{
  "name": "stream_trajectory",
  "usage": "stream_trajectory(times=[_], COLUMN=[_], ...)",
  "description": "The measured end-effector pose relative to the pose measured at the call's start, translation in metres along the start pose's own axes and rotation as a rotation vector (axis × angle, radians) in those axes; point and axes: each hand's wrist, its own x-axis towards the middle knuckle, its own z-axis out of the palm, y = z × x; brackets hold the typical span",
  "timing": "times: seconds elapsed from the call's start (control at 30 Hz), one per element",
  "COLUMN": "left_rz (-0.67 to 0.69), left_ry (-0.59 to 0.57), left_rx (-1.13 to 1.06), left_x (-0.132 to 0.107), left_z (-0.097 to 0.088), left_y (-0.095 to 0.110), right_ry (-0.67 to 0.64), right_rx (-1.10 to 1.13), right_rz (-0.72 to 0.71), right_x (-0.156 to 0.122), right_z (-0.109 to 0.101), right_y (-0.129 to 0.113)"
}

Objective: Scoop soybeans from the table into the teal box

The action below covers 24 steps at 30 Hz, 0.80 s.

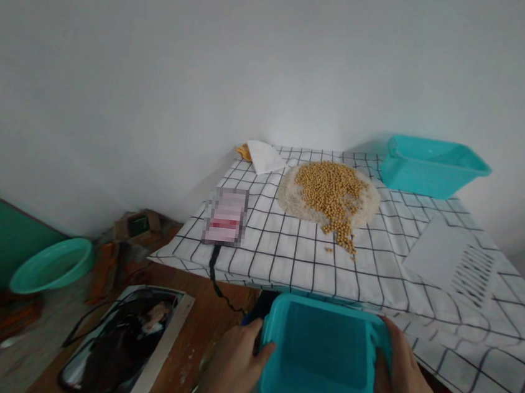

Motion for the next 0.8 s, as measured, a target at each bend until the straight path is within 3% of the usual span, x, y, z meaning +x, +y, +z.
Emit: stream_trajectory(times=[0.1, 0.27, 0.43, 0.63, 0.8], left_rz=[-0.016, -0.09, -0.09, -0.114, -0.182], left_ry=[-0.038, -0.037, -0.021, 0.026, -0.032], left_rx=[-0.001, 0.056, 0.102, 0.127, -0.137], left_x=[0.01, 0.017, 0.015, 0.008, 0.002], left_z=[0.016, 0.043, 0.054, 0.043, 0.012], left_y=[-0.012, -0.027, -0.031, -0.037, -0.029], right_ry=[0.028, -0.036, -0.035, -0.053, -0.097], right_rx=[-0.056, -0.098, -0.09, 0.043, 0.168], right_rz=[-0.003, -0.078, -0.096, -0.104, -0.065], right_x=[-0.007, -0.011, -0.014, -0.009, -0.002], right_z=[0.011, 0.026, 0.032, 0.022, 0.004], right_y=[-0.004, -0.004, -0.003, 0.007, 0.015])
